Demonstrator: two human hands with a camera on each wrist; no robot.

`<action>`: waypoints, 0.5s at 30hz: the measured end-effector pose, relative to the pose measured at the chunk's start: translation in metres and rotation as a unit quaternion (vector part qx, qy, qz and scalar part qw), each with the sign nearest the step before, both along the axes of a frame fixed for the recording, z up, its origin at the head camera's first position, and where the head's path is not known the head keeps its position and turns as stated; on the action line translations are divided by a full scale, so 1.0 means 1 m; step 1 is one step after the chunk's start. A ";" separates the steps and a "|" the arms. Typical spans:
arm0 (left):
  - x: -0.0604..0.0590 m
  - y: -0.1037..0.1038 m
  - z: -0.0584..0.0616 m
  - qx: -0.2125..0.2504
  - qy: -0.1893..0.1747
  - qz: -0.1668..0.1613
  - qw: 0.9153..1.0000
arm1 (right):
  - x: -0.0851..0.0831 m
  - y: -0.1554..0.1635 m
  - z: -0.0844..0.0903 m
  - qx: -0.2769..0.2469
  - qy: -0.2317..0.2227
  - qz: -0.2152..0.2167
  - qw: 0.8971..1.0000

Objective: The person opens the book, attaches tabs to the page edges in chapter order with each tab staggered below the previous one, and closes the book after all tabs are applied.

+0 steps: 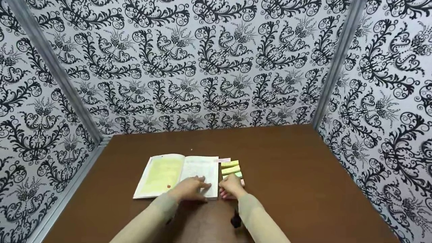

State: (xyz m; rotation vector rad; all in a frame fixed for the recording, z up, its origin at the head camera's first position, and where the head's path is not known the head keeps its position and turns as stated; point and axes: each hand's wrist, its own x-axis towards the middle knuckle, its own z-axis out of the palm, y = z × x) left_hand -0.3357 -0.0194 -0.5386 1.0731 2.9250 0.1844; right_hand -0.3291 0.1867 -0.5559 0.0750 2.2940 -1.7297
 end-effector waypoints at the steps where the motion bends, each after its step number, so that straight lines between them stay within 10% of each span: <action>1: -0.001 0.000 0.001 0.000 -0.004 0.002 1.000 | -0.001 0.000 0.000 0.002 0.001 -0.004 1.000; 15: -0.009 -0.005 -0.002 0.016 -0.008 -0.016 1.000 | -0.001 -0.004 -0.004 0.015 0.011 -0.029 0.999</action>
